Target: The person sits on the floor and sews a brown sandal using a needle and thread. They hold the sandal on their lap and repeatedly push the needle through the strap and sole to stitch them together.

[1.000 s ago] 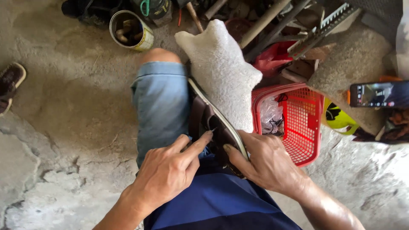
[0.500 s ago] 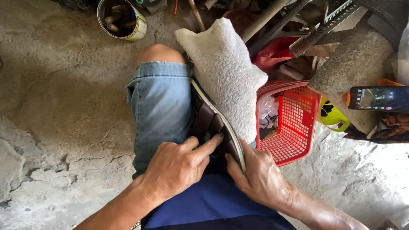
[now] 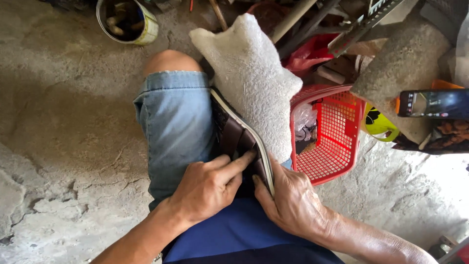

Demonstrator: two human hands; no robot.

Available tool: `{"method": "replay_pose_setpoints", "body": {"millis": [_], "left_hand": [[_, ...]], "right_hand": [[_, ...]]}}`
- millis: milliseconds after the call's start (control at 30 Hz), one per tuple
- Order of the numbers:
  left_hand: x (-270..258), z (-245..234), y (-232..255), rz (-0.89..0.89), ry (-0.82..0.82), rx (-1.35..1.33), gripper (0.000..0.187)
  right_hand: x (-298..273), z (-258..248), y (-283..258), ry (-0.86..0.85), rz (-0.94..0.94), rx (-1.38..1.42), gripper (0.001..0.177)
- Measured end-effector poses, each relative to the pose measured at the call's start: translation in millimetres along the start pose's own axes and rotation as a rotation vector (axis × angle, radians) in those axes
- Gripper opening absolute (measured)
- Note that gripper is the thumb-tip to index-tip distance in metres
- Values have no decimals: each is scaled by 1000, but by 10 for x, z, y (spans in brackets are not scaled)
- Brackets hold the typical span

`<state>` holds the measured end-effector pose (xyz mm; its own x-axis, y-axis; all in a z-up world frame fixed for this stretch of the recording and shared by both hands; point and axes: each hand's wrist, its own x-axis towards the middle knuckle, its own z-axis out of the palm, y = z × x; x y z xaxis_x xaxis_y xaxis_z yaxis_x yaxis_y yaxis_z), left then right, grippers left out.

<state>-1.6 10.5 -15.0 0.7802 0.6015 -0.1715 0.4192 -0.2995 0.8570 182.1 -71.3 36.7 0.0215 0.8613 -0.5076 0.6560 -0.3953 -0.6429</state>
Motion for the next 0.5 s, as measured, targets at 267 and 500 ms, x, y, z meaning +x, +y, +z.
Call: {"method": "replay_pose_setpoints", "body": {"millis": [267, 500], "left_hand": [[-59, -293, -107, 36, -81, 18, 39], [-172, -560, 8, 104, 135, 332, 21]], "right_hand": [[6, -133, -19, -52, -135, 51, 63], [133, -548, 516, 436, -123, -453, 19]]}}
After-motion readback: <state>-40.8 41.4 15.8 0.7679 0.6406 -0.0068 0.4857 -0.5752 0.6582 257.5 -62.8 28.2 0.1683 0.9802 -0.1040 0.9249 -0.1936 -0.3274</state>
